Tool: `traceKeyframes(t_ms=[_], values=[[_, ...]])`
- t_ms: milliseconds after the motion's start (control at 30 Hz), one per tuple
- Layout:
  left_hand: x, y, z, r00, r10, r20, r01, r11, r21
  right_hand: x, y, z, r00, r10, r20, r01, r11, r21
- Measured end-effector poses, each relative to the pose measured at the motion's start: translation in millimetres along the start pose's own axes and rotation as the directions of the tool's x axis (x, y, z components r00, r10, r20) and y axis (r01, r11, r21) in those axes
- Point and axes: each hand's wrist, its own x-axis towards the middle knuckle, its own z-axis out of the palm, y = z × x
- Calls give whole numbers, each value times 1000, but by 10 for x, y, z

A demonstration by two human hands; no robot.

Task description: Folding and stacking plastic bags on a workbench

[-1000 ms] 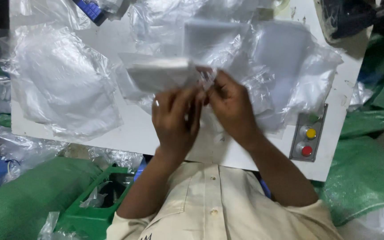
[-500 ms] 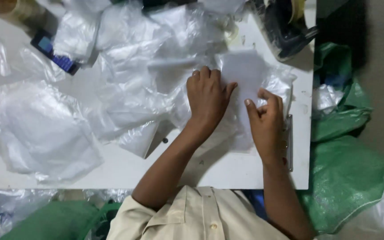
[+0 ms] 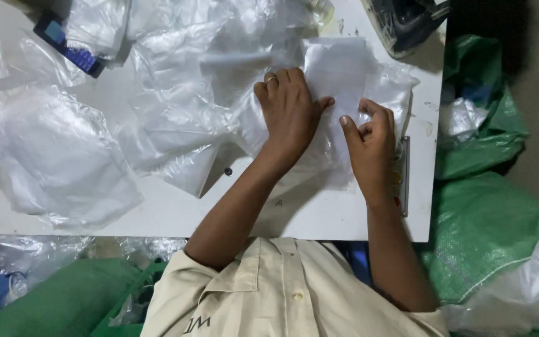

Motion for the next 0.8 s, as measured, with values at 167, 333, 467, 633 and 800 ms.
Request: traceKeyframes(t_ms=[167, 333, 467, 633, 800], values=[[16, -96, 147, 997, 28, -68, -30, 999, -37, -26, 82, 24, 1000, -1, -15, 1, 1000, -2], [-166, -44, 148, 967, 132, -217, -145, 988, -44, -63, 30, 21, 999, -34, -18, 34, 999, -18], [-285, 31, 59, 922, 218, -319, -183, 974, 137, -54, 23, 15, 1000, -11, -17, 11, 1000, 23], [-114, -46, 268, 981, 123, -149, -131, 990, -47, -79, 110, 5, 1000, 26, 4, -26, 998, 61], [-31, 52, -19, 985, 169, 17, -162, 963, -215, -52, 130, -76, 999, 32, -21, -30, 995, 96]])
